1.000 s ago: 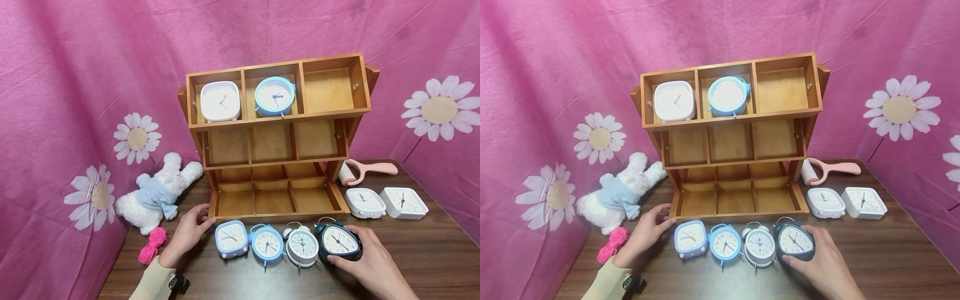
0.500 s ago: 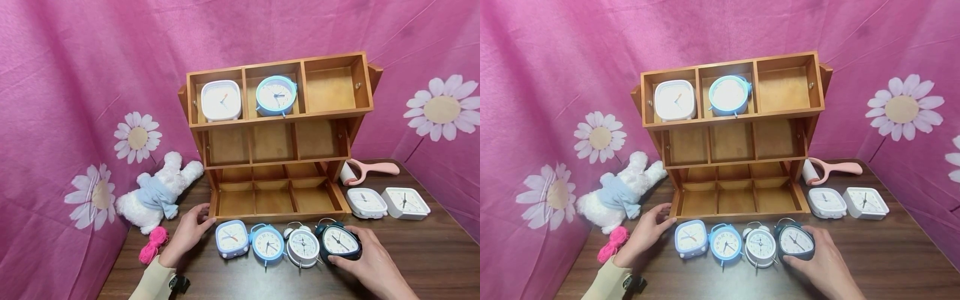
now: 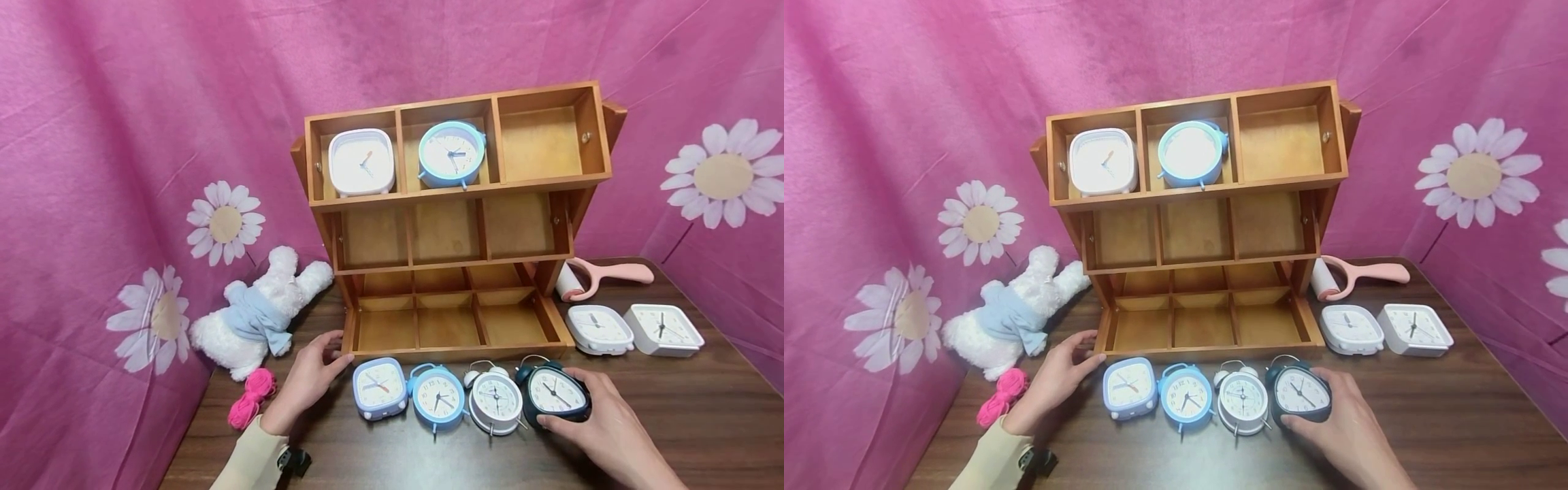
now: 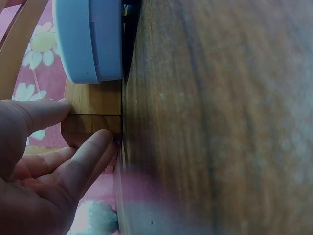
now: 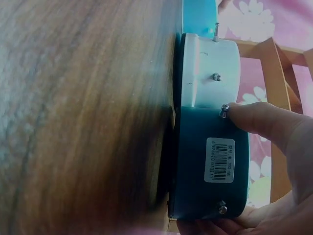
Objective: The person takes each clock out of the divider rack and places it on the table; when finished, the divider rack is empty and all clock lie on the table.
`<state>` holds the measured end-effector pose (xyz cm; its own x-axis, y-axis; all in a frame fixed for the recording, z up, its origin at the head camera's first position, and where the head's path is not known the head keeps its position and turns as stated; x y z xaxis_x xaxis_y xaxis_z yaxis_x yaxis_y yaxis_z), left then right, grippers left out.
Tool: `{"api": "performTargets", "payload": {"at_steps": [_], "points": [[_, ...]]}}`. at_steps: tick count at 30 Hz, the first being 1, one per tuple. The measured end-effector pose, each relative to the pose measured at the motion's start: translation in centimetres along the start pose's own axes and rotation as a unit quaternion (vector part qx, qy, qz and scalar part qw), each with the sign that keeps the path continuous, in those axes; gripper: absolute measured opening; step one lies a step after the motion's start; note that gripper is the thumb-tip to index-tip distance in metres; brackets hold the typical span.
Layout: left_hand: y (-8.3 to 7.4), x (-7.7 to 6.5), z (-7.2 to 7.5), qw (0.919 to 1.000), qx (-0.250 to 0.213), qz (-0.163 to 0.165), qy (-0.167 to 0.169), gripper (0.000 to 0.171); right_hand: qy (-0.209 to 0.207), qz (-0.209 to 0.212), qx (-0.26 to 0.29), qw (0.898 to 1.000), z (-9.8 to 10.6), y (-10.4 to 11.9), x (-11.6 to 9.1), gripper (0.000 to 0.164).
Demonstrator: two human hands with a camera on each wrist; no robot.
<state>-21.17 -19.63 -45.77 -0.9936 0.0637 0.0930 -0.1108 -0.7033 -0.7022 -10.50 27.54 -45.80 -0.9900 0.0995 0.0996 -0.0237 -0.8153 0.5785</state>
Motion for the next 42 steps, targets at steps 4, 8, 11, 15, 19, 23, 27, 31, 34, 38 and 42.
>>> {"api": "performTargets", "payload": {"at_steps": [4, 8, 11, 15, 19, 23, 27, 31, 34, 38, 42], "points": [[-0.1, 0.0, -0.1, 1.0, -0.002, -0.006, -0.002, 0.046, 0.001, -0.002, 0.0, 1.0, 0.0, 0.0, -0.1, 0.096], [-0.1, 0.0, 0.0, 1.0, -0.004, -0.008, 0.0, 0.046, -0.013, 0.003, 0.0, 1.0, 0.2, 0.1, -0.4, 0.093], [0.0, 0.0, 0.0, 1.0, -0.005, -0.004, 0.0, 0.046, -0.044, 0.018, -0.001, 0.999, 0.5, 0.3, -0.6, 0.087], [0.2, 0.1, 0.0, 1.0, -0.004, 0.0, -0.002, 0.046, -0.072, 0.035, 0.0, 0.997, 0.8, 0.5, -0.6, 0.082], [0.2, 0.1, -0.1, 1.0, -0.001, 0.0, -0.001, 0.046, -0.067, 0.034, 0.0, 0.997, 0.8, 0.4, -0.7, 0.083], [0.1, 0.1, -0.1, 1.0, 0.002, -0.001, -0.002, 0.046, -0.065, 0.031, 0.003, 0.997, 0.8, 0.4, -0.7, 0.083], [0.2, 0.1, -0.1, 1.0, 0.002, -0.001, -0.002, 0.046, -0.069, 0.034, 0.008, 0.997, 0.9, 0.5, -0.8, 0.084], [0.2, 0.1, -0.1, 1.0, 0.002, -0.001, -0.002, 0.046, -0.074, 0.037, 0.012, 0.996, 1.0, 0.5, -0.9, 0.084], [0.2, 0.1, -0.1, 1.0, -0.001, -0.001, -0.002, 0.046, -0.077, 0.036, 0.013, 0.996, 1.1, 0.6, -0.9, 0.084], [0.3, 0.1, -0.1, 1.0, -0.005, 0.003, 0.002, 0.047, -0.074, 0.032, 0.014, 0.997, 1.2, 0.8, -0.8, 0.083], [0.2, 0.1, -0.1, 0.9999, -0.004, 0.008, 0.006, 0.047, -0.074, 0.033, 0.017, 0.997, 1.3, 1.0, -0.7, 0.082]]}}
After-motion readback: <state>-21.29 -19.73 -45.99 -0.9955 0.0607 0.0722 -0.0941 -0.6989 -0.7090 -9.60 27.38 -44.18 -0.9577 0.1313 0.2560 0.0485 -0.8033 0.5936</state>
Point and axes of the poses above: each hand's wrist, its own x-axis towards the middle knuckle, its own z-axis out of the back of the hand, y = z × x, the point moved 6 cm from there along x, towards the middle knuckle, and after that the axes turned 2 degrees about -y, right-handed, at the moved point
